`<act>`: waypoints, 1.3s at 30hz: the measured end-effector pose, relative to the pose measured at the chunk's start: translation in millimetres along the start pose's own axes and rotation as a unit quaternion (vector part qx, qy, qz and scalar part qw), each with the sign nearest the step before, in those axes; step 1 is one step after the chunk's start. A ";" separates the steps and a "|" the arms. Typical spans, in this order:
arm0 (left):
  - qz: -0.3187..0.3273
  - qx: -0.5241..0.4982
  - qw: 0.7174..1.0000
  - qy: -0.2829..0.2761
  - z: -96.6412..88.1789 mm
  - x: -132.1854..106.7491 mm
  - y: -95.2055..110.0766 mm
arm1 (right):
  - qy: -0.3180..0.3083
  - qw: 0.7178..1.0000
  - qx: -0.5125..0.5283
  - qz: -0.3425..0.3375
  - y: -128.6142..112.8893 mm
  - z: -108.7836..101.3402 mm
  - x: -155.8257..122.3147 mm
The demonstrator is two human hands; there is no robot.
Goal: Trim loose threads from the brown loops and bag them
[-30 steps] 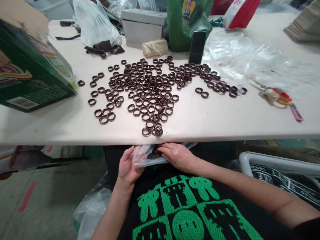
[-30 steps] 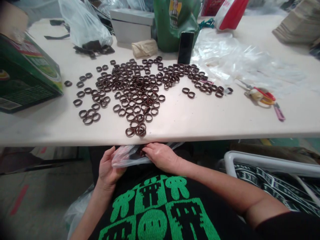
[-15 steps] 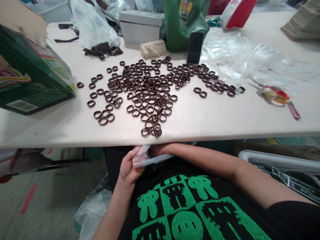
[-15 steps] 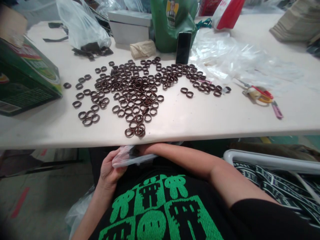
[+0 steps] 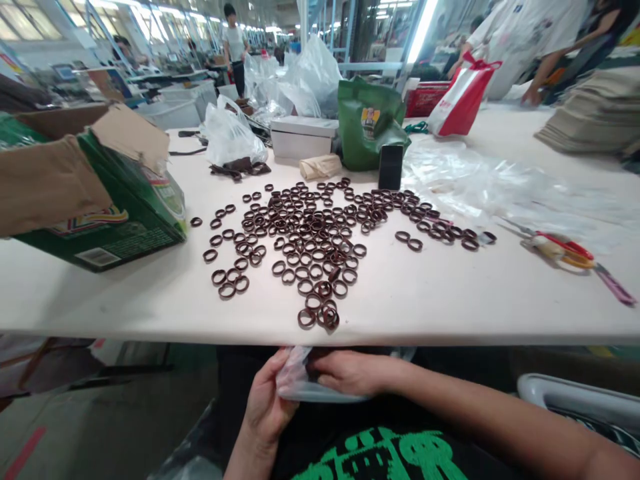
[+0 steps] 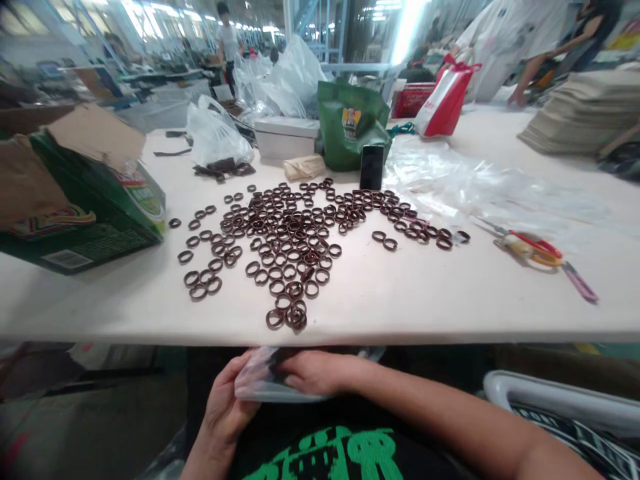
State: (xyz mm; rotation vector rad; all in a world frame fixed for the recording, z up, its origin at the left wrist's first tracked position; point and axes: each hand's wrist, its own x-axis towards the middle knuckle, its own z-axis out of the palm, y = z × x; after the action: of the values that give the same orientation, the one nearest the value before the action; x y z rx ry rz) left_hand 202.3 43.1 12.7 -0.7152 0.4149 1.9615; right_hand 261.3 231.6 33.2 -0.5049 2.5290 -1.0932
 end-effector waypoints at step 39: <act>-0.033 -0.030 0.999 0.028 -8.9 3.9 2.3 | 0.368 0.896 -0.247 -0.033 18.7 -59.7 -7.2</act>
State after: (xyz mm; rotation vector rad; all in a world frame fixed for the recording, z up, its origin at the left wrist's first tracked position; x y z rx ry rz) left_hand 201.6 39.7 3.3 -0.8143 0.3624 1.9018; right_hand 238.0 284.1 59.1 -0.3296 3.5223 -0.7260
